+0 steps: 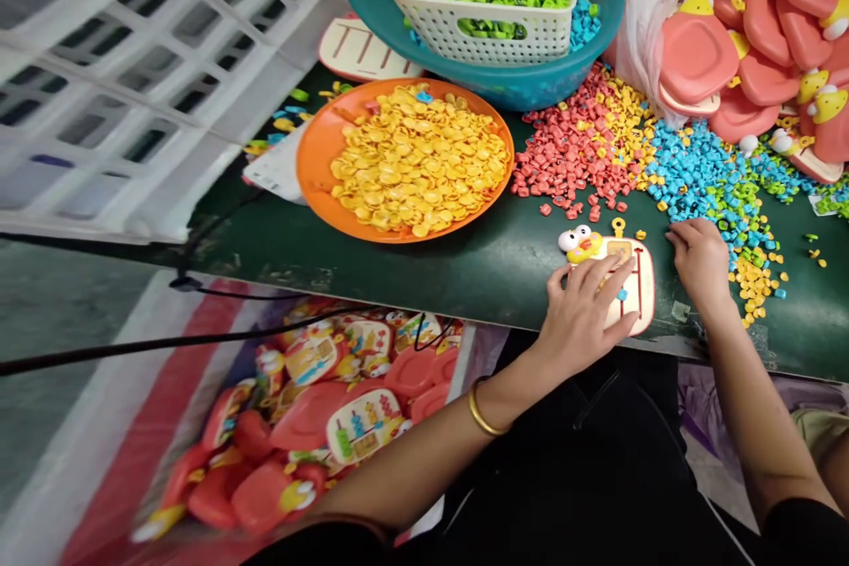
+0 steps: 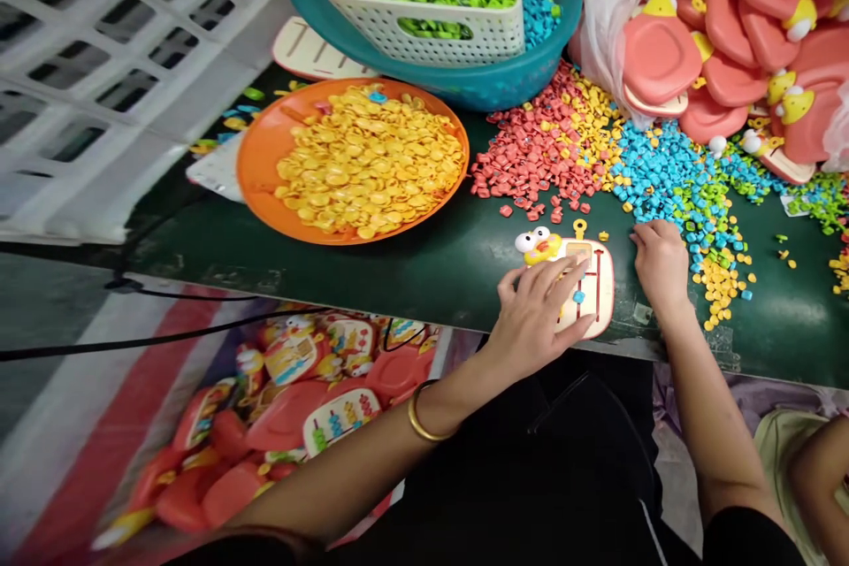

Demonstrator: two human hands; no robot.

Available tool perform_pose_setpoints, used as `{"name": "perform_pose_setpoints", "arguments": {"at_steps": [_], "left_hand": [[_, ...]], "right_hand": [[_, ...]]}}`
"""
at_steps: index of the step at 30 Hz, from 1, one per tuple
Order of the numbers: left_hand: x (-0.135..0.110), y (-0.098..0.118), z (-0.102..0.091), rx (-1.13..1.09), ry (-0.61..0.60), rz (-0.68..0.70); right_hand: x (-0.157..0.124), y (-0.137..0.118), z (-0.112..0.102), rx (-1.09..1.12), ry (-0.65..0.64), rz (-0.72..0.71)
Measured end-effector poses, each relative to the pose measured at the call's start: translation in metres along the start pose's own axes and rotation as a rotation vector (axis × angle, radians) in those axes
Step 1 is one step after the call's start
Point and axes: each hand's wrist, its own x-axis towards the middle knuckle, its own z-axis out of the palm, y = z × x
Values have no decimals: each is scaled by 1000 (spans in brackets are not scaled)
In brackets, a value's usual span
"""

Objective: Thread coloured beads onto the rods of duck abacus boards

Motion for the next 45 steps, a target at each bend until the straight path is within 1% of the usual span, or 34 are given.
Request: {"name": "perform_pose_setpoints", "arguments": {"at_steps": [1,3,5,7,9,11,15,18,20,23,24,26,29,31,34,37,40,42,43,44,45], "left_hand": [[1,0,-1,0,-14,38],[2,-1,-1,-18,-14,86],[2,-2,1,-44,29,75],[1,-2,4,-61,70,44],[-1,-2,7,-73,81,16],[-2,-3,8,-85,75,-12],[-3,-4,10,-90,71,-52],[-3,-4,9,-82,59,-59],[-2,-3,6,-76,39,-68],[0,-2,3,-57,-6,-38],[0,-2,2,-52,-22,-18],[1,-2,2,-54,-43,6],[0,-2,3,-80,-18,-2],[0,-2,4,-95,10,-8],[0,-4,4,-106,18,-33],[2,-7,4,-100,-7,-44],[3,-11,4,-77,-7,-1],[4,-14,5,-67,-1,33],[5,-15,5,-64,-2,42],[6,-16,4,-58,-6,46],[8,-16,4,-48,-12,52]], "right_hand": [[0,-1,-2,38,-20,-8],[-4,-9,-3,187,-36,2],[-11,-22,0,356,-71,33],[-15,-33,6,444,-85,77],[-20,-40,12,437,-46,111],[-26,-43,15,389,-6,96],[-48,-50,13,317,-50,-63],[-52,-54,12,358,-100,-138],[-43,-50,9,370,-51,-93],[-22,-33,4,240,82,70],[-16,-28,2,205,90,108],[-10,-22,1,248,25,149],[-10,-26,4,454,-67,179],[-14,-32,6,473,-63,138],[-23,-36,8,306,-33,13],[-41,-40,11,199,-31,-84],[-59,-50,21,183,-1,-114],[-62,-53,23,230,-43,-131],[-59,-50,21,270,-69,-132],[-54,-43,15,304,-67,-119],[-46,-33,7,314,-22,-85]]}}
